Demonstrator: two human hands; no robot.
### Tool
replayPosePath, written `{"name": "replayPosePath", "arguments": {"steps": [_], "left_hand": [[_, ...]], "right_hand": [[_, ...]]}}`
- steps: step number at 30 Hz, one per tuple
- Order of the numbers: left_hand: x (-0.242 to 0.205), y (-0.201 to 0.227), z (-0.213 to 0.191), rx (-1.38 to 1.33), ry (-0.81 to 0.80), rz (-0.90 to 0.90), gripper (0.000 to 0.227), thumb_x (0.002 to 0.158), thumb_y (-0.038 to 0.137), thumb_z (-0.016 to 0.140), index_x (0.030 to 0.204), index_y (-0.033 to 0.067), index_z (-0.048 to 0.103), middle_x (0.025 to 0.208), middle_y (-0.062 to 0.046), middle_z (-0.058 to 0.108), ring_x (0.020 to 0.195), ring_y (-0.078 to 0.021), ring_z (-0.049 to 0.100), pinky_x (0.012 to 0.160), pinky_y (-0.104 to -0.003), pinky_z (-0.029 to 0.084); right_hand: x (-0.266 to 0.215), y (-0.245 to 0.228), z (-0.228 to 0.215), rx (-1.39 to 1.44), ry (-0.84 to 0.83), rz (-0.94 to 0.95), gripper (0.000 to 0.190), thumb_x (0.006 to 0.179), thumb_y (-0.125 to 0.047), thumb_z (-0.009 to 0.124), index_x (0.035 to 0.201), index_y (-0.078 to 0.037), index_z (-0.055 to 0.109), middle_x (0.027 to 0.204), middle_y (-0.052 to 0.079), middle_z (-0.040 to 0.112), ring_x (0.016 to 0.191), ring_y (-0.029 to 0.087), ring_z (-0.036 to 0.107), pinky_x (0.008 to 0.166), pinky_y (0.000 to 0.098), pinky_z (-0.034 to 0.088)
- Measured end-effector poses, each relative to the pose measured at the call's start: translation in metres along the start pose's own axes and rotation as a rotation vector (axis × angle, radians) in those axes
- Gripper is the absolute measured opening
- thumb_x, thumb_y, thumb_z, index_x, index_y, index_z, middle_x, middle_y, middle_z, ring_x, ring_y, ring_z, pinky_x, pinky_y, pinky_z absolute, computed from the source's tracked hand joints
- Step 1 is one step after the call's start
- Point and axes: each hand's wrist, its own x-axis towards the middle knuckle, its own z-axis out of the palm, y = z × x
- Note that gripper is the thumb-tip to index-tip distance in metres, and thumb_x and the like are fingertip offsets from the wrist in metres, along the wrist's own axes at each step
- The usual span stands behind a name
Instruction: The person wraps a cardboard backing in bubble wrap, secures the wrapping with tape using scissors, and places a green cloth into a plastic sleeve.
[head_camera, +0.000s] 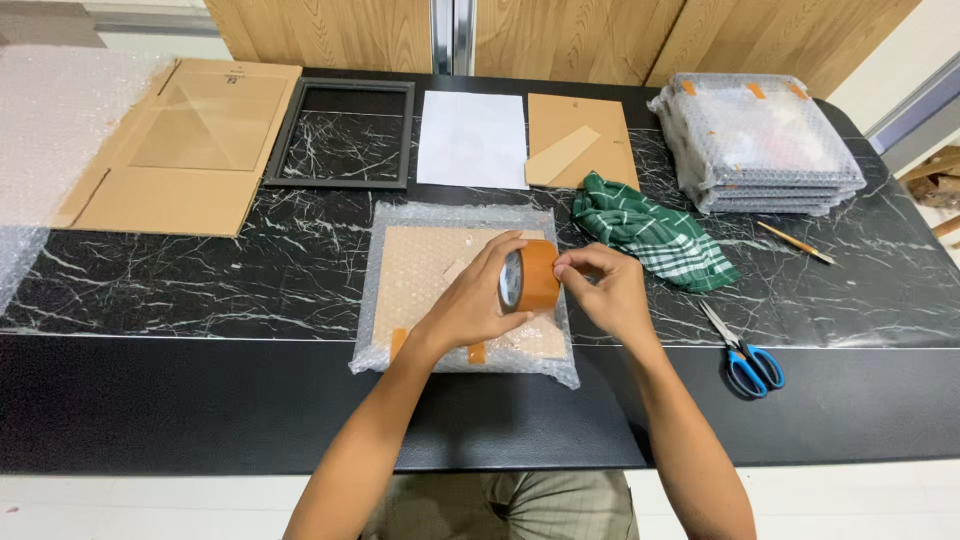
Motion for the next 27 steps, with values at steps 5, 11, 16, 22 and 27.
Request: {"name": "replayPosePath", "arguments": {"steps": [5, 11, 16, 22, 27], "left_hand": [[0.002, 0.001, 0.0, -0.012, -0.005, -0.027, 0.097, 0.072, 0.022, 0.088, 0.155, 0.0103, 0.04, 0.163, -0.022, 0.04, 0.148, -0.0471, 0.044, 0.122, -0.06, 0.039], [0.004, 0.002, -0.01, -0.088, -0.026, -0.075, 0.095, 0.072, 0.025, 0.088, 0.153, 0.012, 0.038, 0.163, -0.022, 0.04, 0.146, -0.0509, 0.044, 0.12, -0.064, 0.038], [0.003, -0.002, -0.01, -0.11, -0.042, -0.088, 0.095, 0.074, 0.026, 0.087, 0.154, 0.0121, 0.038, 0.164, -0.023, 0.04, 0.145, -0.052, 0.045, 0.12, -0.066, 0.038], [0.005, 0.01, -0.013, 0.025, -0.012, -0.055, 0.097, 0.081, 0.055, 0.078, 0.154, 0.002, 0.043, 0.165, -0.03, 0.039, 0.155, -0.0507, 0.031, 0.126, -0.066, 0.03], [0.018, -0.022, 0.022, 0.196, 0.393, 0.24, 0.024, 0.087, 0.021, 0.072, 0.11, 0.0195, 0.077, 0.118, 0.001, 0.072, 0.125, -0.0283, 0.065, 0.103, -0.043, 0.052]], "right_hand": [[0.006, 0.0, -0.003, -0.121, -0.07, 0.007, 0.01, 0.085, 0.002, 0.077, 0.092, -0.004, 0.08, 0.081, 0.015, 0.073, 0.082, 0.03, 0.073, 0.078, 0.0402, 0.06], [-0.002, 0.001, 0.009, -0.293, -0.085, -0.333, 0.006, 0.102, -0.006, 0.06, 0.096, -0.006, 0.06, 0.107, 0.016, 0.06, 0.116, 0.043, 0.063, 0.097, 0.0491, 0.053], [-0.009, 0.028, 0.025, -0.273, -0.052, -0.351, 0.014, 0.111, -0.012, 0.044, 0.1, -0.006, 0.05, 0.118, 0.013, 0.06, 0.124, 0.041, 0.064, 0.098, 0.0481, 0.053], [-0.012, 0.028, 0.036, -0.331, 0.093, -0.388, 0.017, 0.112, -0.019, 0.046, 0.102, -0.007, 0.052, 0.116, 0.01, 0.064, 0.117, 0.034, 0.069, 0.094, 0.0404, 0.056], [-0.014, 0.024, 0.04, -0.376, 0.15, -0.438, 0.009, 0.11, -0.012, 0.053, 0.103, -0.006, 0.056, 0.116, 0.01, 0.067, 0.112, 0.034, 0.071, 0.089, 0.0413, 0.058]]}}
